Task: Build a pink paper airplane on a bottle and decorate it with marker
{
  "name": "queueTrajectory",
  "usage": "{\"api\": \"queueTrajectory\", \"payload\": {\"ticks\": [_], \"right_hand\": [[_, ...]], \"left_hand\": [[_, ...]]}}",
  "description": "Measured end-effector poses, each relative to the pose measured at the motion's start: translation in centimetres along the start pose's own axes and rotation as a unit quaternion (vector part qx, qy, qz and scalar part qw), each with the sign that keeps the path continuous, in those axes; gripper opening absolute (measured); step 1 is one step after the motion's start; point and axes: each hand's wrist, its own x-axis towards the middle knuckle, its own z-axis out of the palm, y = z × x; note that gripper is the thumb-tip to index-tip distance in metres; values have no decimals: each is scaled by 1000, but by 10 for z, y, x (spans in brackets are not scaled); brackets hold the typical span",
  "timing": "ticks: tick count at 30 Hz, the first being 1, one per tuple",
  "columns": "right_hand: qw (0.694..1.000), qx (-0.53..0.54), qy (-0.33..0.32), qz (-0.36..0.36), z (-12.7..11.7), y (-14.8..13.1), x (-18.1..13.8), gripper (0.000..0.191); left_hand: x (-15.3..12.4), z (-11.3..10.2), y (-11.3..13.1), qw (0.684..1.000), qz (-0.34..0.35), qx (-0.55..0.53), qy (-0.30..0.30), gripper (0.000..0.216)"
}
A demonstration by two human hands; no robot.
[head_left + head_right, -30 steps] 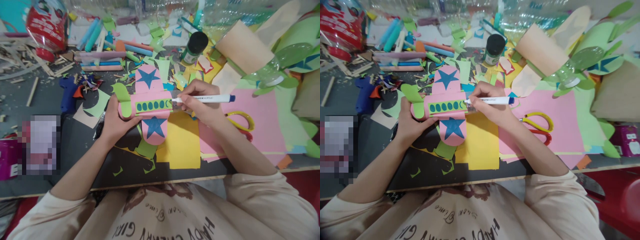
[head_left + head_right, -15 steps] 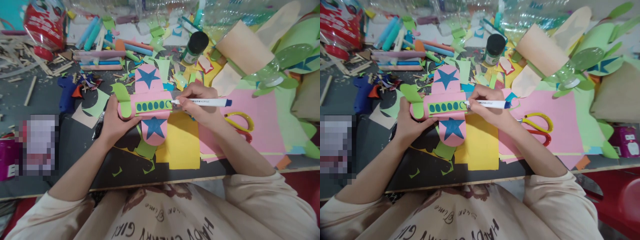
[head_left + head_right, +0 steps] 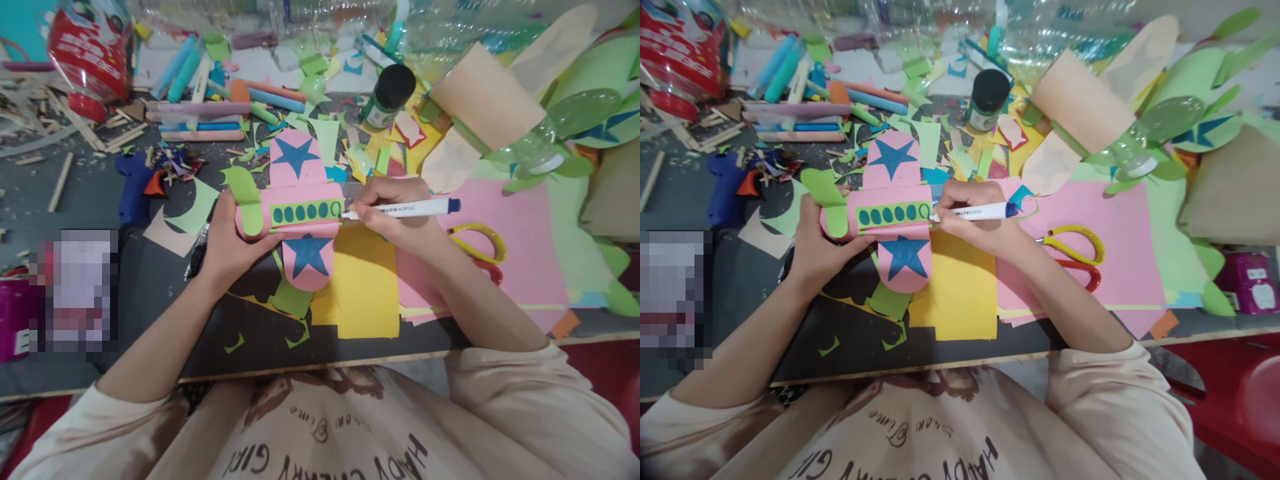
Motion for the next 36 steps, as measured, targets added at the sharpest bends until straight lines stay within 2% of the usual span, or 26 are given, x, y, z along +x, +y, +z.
{"api": "queueTrajectory", "payload": {"ticks": [6, 9, 13, 23, 28, 36], "right_hand": [[1000, 20, 3, -4, 3, 1, 0, 19], [998, 61, 28, 1, 5, 5, -1, 18], [996, 50, 64, 34, 7, 7, -1, 19], [993, 79, 76, 32, 10, 3, -1, 14], [994, 48, 75, 64, 10, 3, -2, 18], [997, 9, 68, 26, 13, 3, -4, 20]], "left_hand": [[0, -1, 1, 1000, 1, 4, -4, 66], [1, -2, 2, 1000, -2, 2, -7, 65], [1, -2, 1, 1000, 0, 0, -4, 65], [1, -1, 1, 1000, -1, -2, -2, 64], [1, -1, 1, 1000, 5, 5, 2, 66], [1, 0, -1, 1000, 7, 3, 6, 65]]}}
